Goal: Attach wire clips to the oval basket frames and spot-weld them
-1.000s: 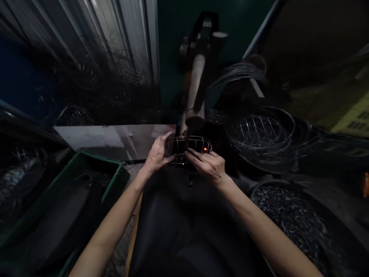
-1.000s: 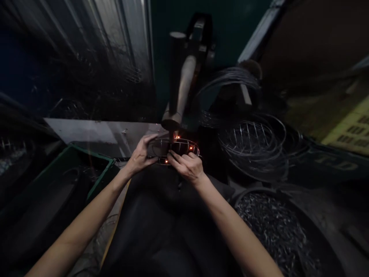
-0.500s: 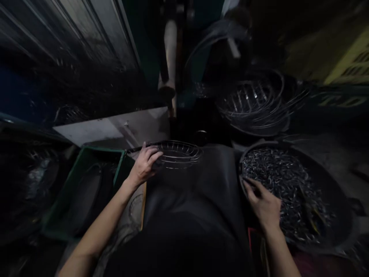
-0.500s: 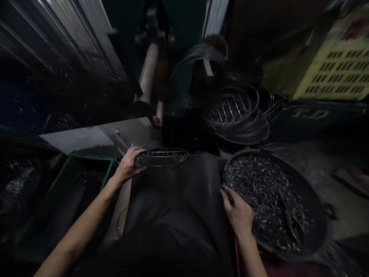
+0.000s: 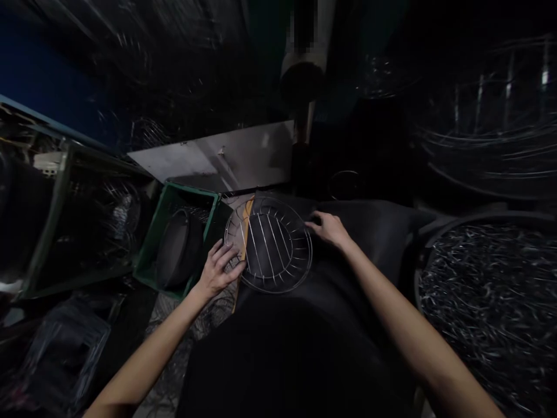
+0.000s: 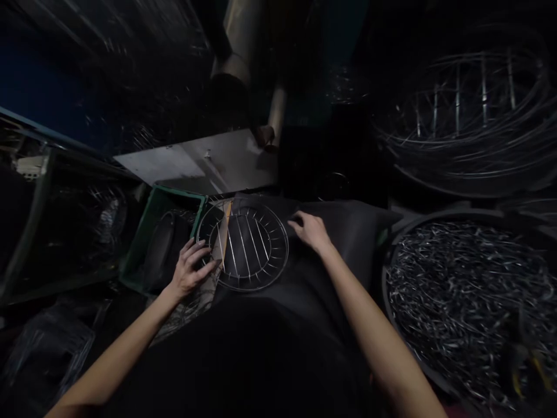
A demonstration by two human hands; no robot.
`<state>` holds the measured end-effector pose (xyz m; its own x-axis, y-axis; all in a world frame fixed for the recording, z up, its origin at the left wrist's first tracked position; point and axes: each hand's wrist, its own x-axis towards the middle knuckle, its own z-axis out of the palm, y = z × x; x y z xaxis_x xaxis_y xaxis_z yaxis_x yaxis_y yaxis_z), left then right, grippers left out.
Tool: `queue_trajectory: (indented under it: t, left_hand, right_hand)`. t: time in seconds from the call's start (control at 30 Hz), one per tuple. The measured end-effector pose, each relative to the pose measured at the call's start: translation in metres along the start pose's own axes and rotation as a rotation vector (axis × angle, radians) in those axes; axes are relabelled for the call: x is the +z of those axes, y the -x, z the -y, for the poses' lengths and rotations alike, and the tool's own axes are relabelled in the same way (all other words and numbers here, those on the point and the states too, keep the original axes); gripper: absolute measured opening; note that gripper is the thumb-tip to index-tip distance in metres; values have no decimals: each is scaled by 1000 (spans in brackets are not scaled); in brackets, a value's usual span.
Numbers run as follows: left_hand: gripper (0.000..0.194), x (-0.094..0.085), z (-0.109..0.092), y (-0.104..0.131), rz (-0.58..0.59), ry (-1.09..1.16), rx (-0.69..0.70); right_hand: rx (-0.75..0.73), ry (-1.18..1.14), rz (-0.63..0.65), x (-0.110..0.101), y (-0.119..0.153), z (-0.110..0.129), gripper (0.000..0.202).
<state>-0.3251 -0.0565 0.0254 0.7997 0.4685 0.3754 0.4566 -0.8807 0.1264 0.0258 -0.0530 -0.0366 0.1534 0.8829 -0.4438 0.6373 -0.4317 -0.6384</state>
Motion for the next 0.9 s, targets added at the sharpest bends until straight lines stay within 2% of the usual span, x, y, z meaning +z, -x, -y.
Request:
queue_trajectory:
  t: [0.07,0.17,0.23,0.27,0.37,0.43,0.5,0.6,0.67,0.77,0.83,0.9]
  left_hand:
    - [35,0,1,16,-6,80,-131]
    - [34,-3,0,20,-22,345,-598]
    - [40,-4,-2,5,-20,632,-914]
    - [42,-2,-4,-7,-13,791,-1023]
    - [40,11,-9,-41,7,1183,-1201]
    - [40,25,-11,-53,89,1345,-1224]
    - [43,37,-10,-56,160,1433,-1191]
    - [47,43,-3,-60,123,1493,-1128]
    - [44,34,3,-71,62,1531,-1073]
    - [37,8,9,-103,-13,1593,-942]
    - [33,-7,9,-126,-96,1607,-906]
    - [31,-14,5,-143,-217,1606,-910]
  right_hand:
    - [17,-7,48,6,-2,8,18]
    - [65,-20,94,6,2,11,14]
    - [94,-31,113,5,4,8,14]
    - [104,-36,120,5,4,6,15]
    - [108,-53,124,9,2,-3,18]
    - [96,-65,109,11,0,-6,19]
    - [74,-74,90,6,-2,-2,20]
    - [1,-107,47,-18,-1,18,19]
    - [-79,-163,11,-43,1,38,18]
    - [-152,-244,-11,-78,4,65,19]
    - [-165,-279,-15,-94,5,74,23]
    - [-183,-315,-19,-104,5,78,28]
